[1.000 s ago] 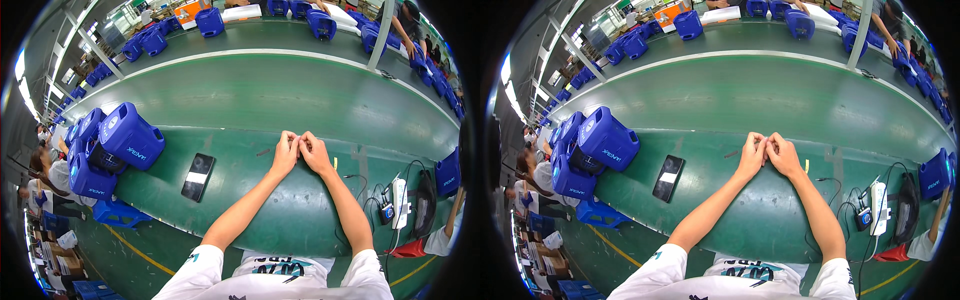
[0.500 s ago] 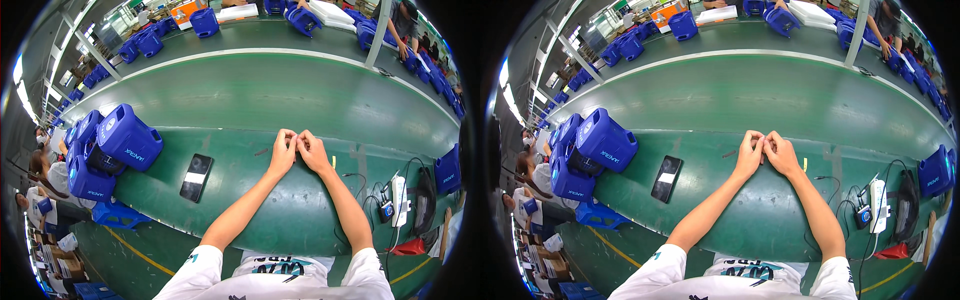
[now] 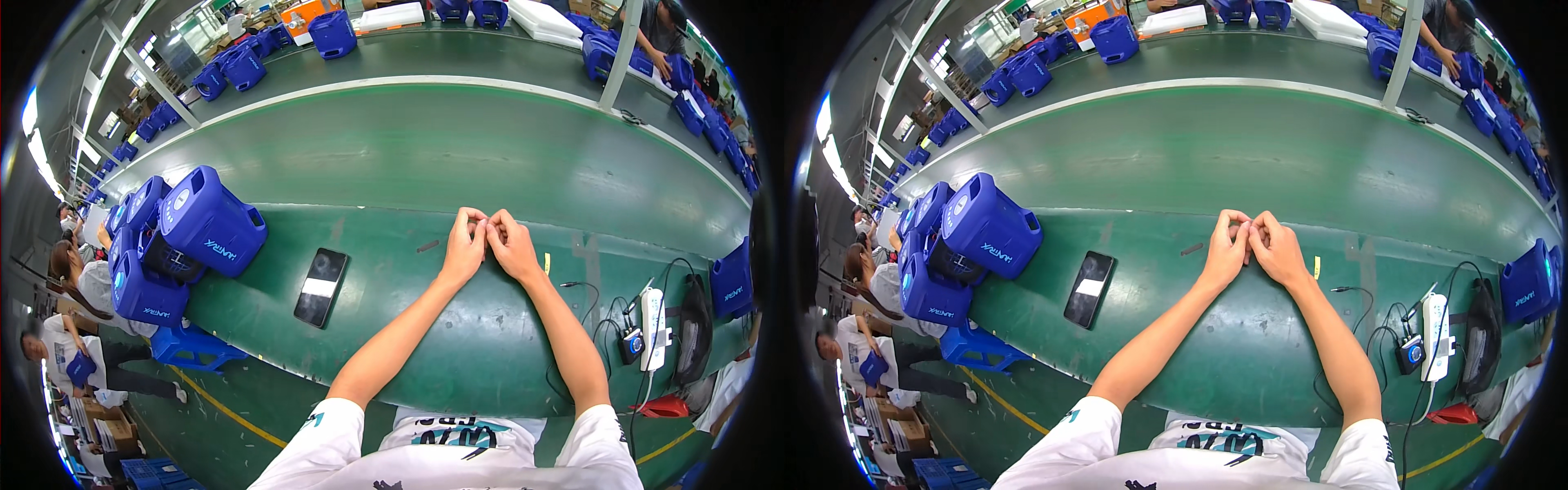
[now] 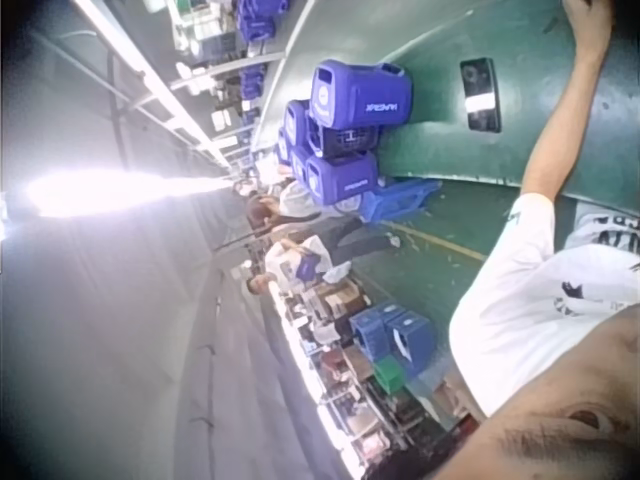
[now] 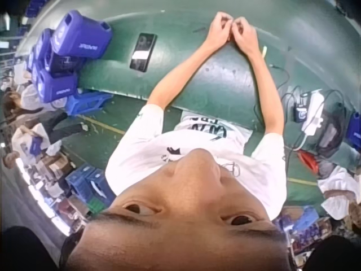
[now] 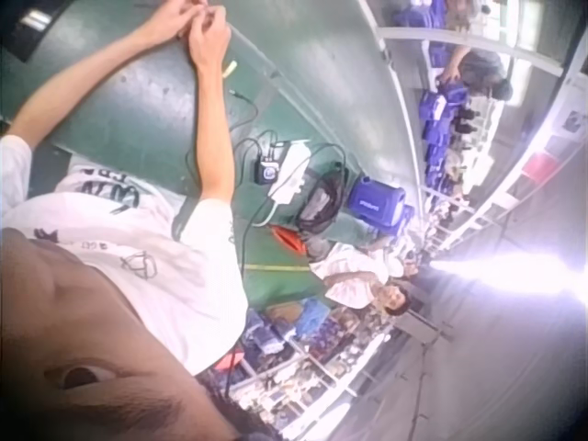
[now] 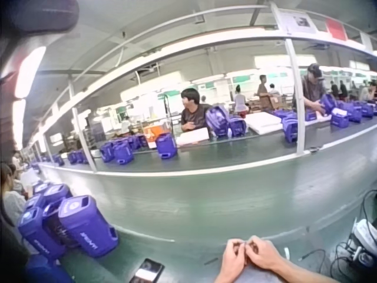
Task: The person holds, pulls, and twists a small rubber band with their fingers while sitting at an assembly line workbench.
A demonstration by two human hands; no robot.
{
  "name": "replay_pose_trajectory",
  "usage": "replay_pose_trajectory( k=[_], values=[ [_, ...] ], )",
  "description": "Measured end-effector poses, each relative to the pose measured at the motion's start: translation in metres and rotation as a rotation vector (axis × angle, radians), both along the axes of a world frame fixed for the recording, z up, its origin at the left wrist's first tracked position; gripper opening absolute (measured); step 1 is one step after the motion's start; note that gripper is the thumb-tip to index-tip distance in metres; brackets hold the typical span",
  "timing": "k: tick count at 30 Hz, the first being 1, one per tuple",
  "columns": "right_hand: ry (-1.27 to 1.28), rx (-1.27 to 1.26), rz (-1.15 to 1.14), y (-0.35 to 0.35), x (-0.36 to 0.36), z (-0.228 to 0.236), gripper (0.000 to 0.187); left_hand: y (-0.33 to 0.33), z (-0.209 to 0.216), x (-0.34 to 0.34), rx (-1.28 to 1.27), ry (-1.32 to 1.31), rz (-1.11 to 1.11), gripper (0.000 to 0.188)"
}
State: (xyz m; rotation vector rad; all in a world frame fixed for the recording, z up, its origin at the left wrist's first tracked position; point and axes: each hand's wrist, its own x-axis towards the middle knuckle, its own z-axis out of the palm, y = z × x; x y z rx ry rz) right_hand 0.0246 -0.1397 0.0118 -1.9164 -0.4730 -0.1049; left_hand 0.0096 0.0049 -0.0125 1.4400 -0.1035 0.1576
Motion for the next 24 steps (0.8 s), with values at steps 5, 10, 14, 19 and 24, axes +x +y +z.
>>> replay_pose_trajectory(
  k=[5,10,14,19,24],
  values=[
    [0.016,0.011,-0.019,-0.003,-0.002,0.0,0.013,-0.006,0.003,0.0,0.023,-0.017,-0.002,0.01],
    [0.022,0.003,-0.019,-0.012,0.003,0.0,0.012,-0.013,0.006,0.006,0.03,-0.05,0.002,0.01],
    [0.007,-0.028,-0.022,0.001,0.007,-0.001,0.013,0.0,0.007,0.005,0.052,-0.011,0.019,0.011],
    [-0.119,-0.062,-0.018,0.011,0.003,-0.014,0.022,0.007,0.0,-0.006,0.167,-0.166,0.225,0.023],
    [0.008,-0.018,-0.032,-0.018,0.009,-0.03,0.017,-0.009,-0.002,-0.001,0.02,-0.227,0.09,0.007]
  ],
)
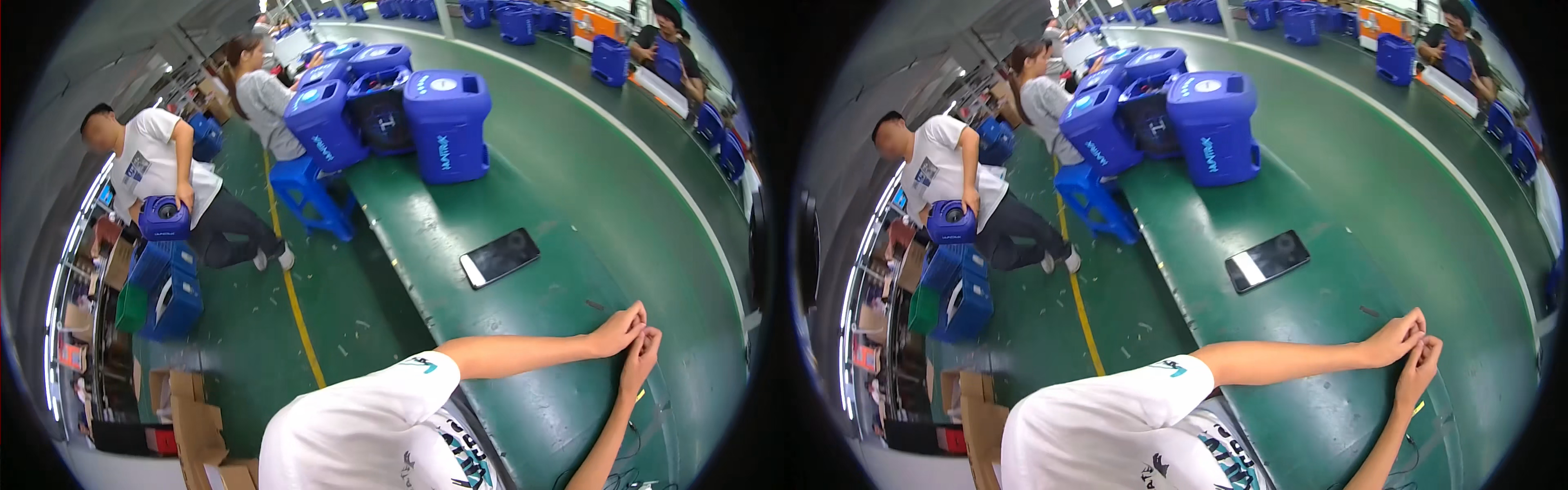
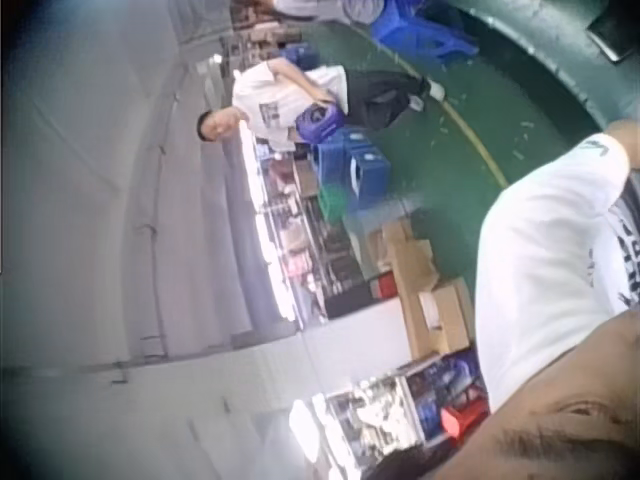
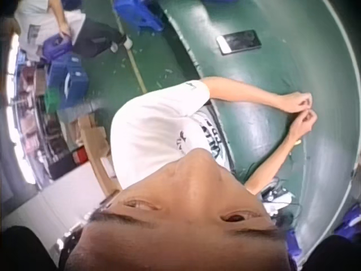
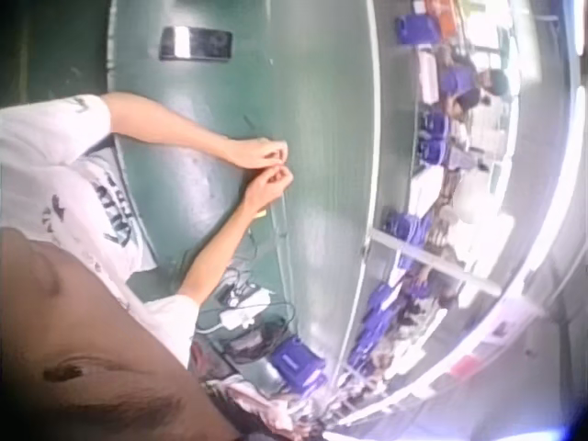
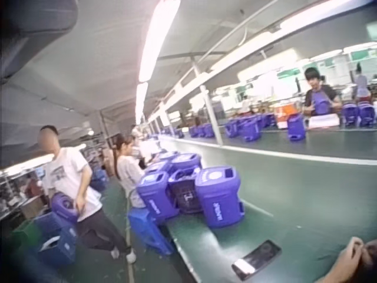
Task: The person holds, pulls, and twists a small rubber band with their fingers while sitting at an assembly line workbench.
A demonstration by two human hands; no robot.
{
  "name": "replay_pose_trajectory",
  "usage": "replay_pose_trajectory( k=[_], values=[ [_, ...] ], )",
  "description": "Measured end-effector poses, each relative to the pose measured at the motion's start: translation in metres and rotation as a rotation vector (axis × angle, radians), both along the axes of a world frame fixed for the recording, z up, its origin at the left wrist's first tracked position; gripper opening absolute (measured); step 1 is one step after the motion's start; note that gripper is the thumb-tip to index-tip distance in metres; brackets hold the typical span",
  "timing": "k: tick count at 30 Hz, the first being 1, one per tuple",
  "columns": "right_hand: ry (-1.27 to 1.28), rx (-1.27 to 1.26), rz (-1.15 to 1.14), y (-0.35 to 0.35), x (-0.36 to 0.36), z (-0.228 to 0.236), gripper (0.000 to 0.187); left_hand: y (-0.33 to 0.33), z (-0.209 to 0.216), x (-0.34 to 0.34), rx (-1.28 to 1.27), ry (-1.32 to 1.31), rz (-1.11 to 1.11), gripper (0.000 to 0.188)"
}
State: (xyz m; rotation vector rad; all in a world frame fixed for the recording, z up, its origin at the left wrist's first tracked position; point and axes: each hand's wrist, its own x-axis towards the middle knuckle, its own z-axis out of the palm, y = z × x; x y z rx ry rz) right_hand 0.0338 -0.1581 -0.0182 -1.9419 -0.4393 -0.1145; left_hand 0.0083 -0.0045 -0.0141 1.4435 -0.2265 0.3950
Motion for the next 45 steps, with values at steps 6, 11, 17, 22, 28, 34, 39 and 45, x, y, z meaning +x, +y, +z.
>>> replay_pose_trajectory(
  k=[6,11,17,22,28,34,39,45],
  values=[
    [-0.167,-0.092,-0.025,0.008,-0.004,0.016,0.02,-0.005,-0.006,0.009,0.019,-0.057,0.12,0.011],
    [-0.079,-0.059,0.035,0.033,0.003,0.012,0.011,0.018,-0.018,0.01,0.137,-0.022,0.21,0.01],
    [-0.014,0.039,0.009,0.012,-0.001,0.022,0.009,-0.004,-0.006,0.013,0.031,0.041,0.064,0.01],
    [-0.01,0.08,0.018,0.018,-0.005,0.015,0.008,0.003,0.001,0.001,-0.055,0.206,-0.006,0.012],
    [0.041,0.09,0.036,0.018,-0.004,0.015,0.008,0.008,0.005,-0.001,-0.039,0.252,-0.029,0.012],
    [0.066,0.059,0.021,0.015,-0.006,0.021,0.012,0.006,0.008,0.0,-0.057,0.265,-0.034,0.014],
    [0.074,0.041,0.032,0.017,-0.007,0.026,0.013,0.005,0.009,-0.001,-0.054,0.253,-0.02,0.018],
    [0.064,0.042,0.045,0.017,-0.006,0.024,0.013,0.006,0.011,-0.001,-0.03,0.24,-0.021,0.022]
  ],
)
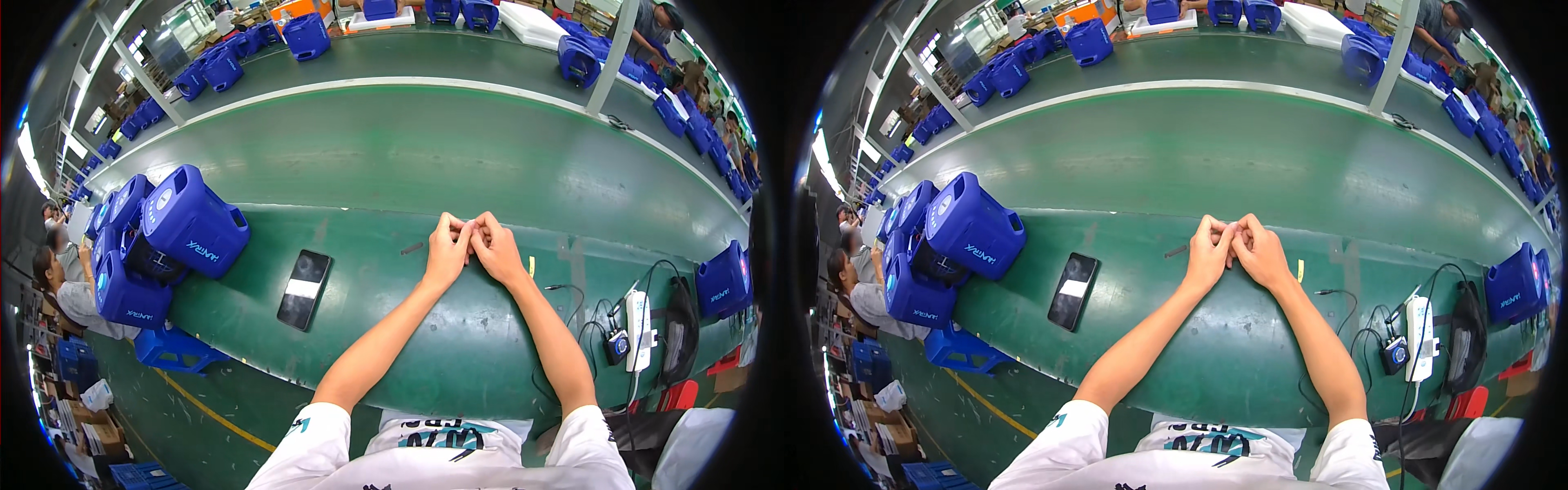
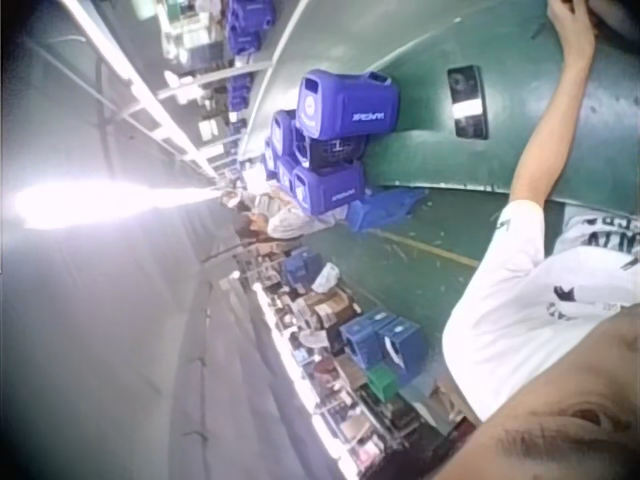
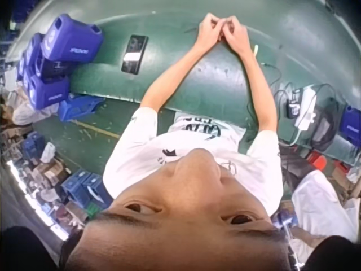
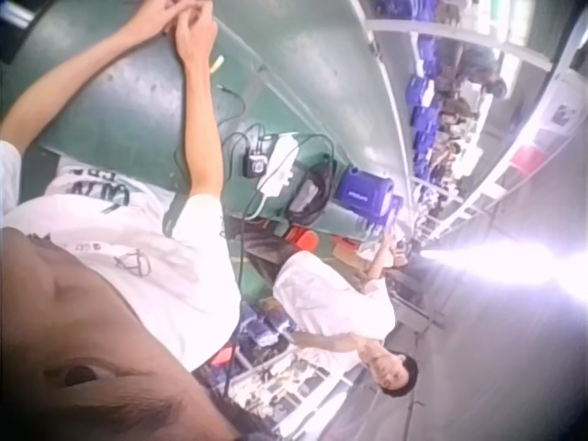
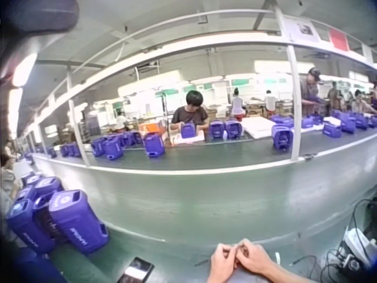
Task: The person holds, pulls, and twists a small rubber band with their fingers while sitting at an assembly line workbench.
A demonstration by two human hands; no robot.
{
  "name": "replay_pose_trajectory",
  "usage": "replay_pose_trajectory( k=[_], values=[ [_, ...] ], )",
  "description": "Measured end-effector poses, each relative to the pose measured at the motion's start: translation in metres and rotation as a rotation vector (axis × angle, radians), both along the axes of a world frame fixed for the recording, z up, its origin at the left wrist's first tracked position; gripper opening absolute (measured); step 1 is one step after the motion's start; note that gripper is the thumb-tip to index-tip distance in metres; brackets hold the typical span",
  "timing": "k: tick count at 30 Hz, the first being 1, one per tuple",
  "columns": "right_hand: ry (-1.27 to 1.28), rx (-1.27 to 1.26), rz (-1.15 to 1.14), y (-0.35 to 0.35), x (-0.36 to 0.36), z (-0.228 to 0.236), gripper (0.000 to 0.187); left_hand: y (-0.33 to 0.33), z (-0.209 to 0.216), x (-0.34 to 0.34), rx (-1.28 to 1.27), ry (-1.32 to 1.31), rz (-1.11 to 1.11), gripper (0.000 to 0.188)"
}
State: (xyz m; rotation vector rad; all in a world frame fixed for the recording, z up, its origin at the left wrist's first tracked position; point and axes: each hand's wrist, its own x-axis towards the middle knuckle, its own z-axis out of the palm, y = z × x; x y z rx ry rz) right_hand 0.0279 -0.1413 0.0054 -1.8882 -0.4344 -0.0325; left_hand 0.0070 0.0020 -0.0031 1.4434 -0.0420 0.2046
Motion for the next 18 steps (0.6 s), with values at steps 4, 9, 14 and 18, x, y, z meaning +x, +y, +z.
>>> replay_pose_trajectory(
  k=[4,9,14,18],
  values=[
    [-0.01,-0.003,-0.003,0.0,0.0005,-0.0007,0.014,0.001,-0.0005,0.0009,0.031,-0.012,-0.011,0.026],
    [-0.023,-0.038,-0.014,0.0002,-0.0008,0.0013,0.015,0.0001,-0.0001,0.0011,0.037,-0.014,-0.004,0.026],
    [-0.039,-0.024,-0.01,0.0002,-0.0004,0.0023,0.015,-0.0002,0.0016,0.0013,0.021,-0.005,-0.011,0.025],
    [-0.027,-0.014,0.006,0.002,-0.0023,0.0054,0.015,0.0016,-0.0003,0.0002,0.021,0.0,-0.019,0.025]
  ],
)
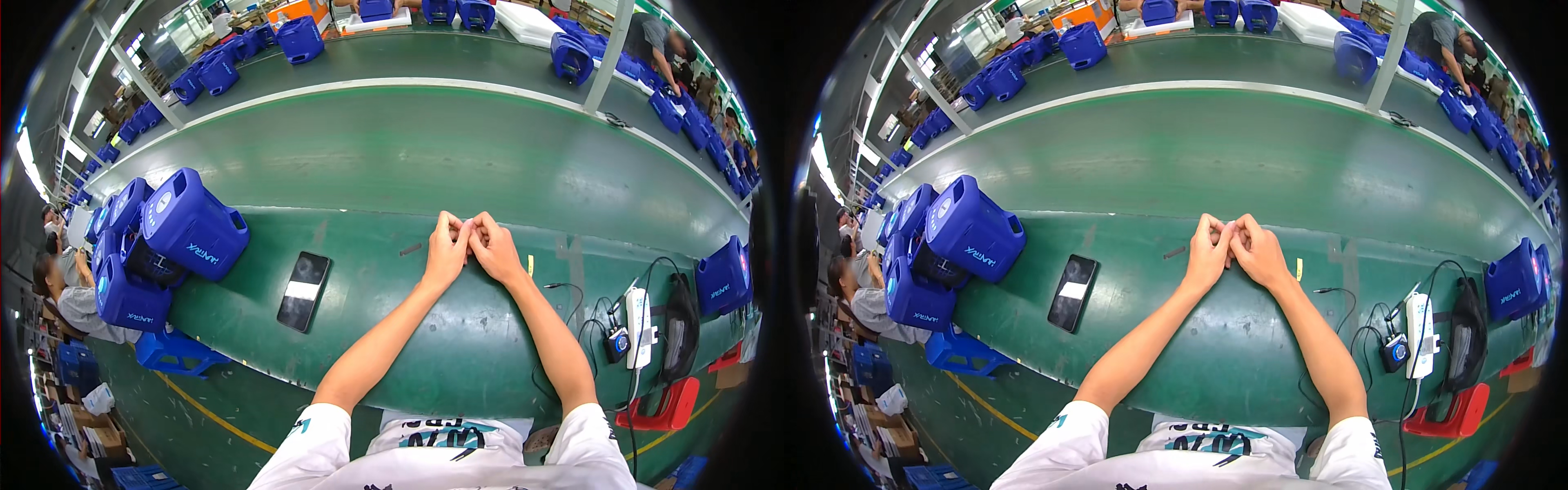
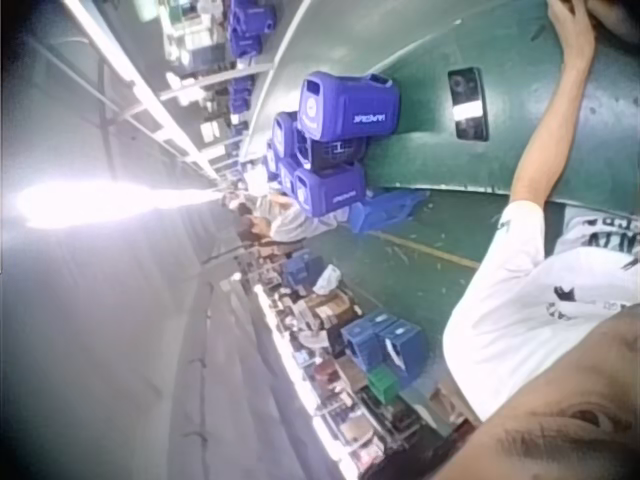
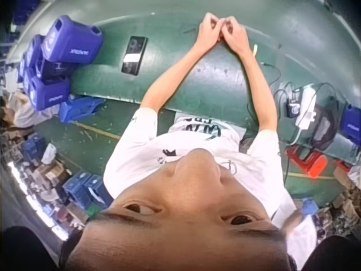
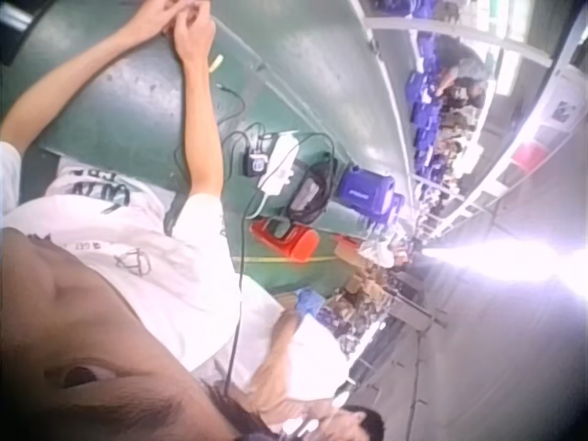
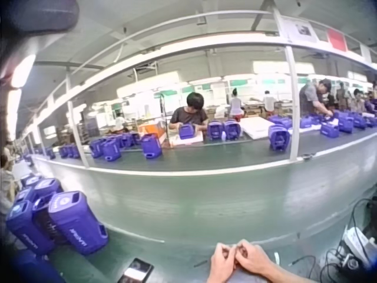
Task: The person holds, pulls, and twists a small rubber band with their fingers while sitting at an assembly line workbench.
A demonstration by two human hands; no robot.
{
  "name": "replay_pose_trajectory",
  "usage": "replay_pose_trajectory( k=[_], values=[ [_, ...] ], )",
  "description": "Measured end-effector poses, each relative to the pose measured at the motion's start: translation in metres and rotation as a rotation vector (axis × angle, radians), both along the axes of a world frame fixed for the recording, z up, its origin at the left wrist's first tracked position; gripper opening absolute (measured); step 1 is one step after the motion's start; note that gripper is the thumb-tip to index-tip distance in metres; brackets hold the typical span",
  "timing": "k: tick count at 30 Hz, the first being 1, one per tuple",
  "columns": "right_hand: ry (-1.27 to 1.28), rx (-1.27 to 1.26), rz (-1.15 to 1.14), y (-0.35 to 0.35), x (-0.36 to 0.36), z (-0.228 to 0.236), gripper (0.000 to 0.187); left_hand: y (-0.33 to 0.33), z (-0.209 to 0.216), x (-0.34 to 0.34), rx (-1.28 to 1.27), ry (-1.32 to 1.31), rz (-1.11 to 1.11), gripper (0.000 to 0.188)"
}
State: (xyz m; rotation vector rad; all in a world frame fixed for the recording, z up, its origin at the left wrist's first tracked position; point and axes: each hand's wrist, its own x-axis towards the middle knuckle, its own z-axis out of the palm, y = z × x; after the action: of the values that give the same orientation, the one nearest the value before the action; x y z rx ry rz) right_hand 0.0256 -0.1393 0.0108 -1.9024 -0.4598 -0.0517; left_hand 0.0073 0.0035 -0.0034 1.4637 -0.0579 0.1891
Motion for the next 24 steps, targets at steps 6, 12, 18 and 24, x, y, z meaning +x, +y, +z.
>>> replay_pose_trajectory(
  k=[6,12,18,24],
  values=[
    [0.003,-0.02,-0.011,-0.0019,0.0023,-0.0044,0.015,0.0002,-0.001,0.0014,0.01,-0.006,-0.018,0.025],
    [-0.012,0.003,-0.021,-0.0027,0.0,-0.0026,0.015,-0.0015,-0.0007,0.0014,0.03,-0.023,-0.033,0.025],
    [-0.028,-0.042,-0.023,-0.0023,-0.0003,-0.0013,0.015,-0.0007,-0.0007,0.0018,0.056,-0.028,-0.032,0.025],
    [-0.027,0.017,-0.004,-0.002,0.0004,-0.0081,0.015,0.0013,0.004,-0.002,0.069,-0.009,-0.057,0.027]
  ],
)
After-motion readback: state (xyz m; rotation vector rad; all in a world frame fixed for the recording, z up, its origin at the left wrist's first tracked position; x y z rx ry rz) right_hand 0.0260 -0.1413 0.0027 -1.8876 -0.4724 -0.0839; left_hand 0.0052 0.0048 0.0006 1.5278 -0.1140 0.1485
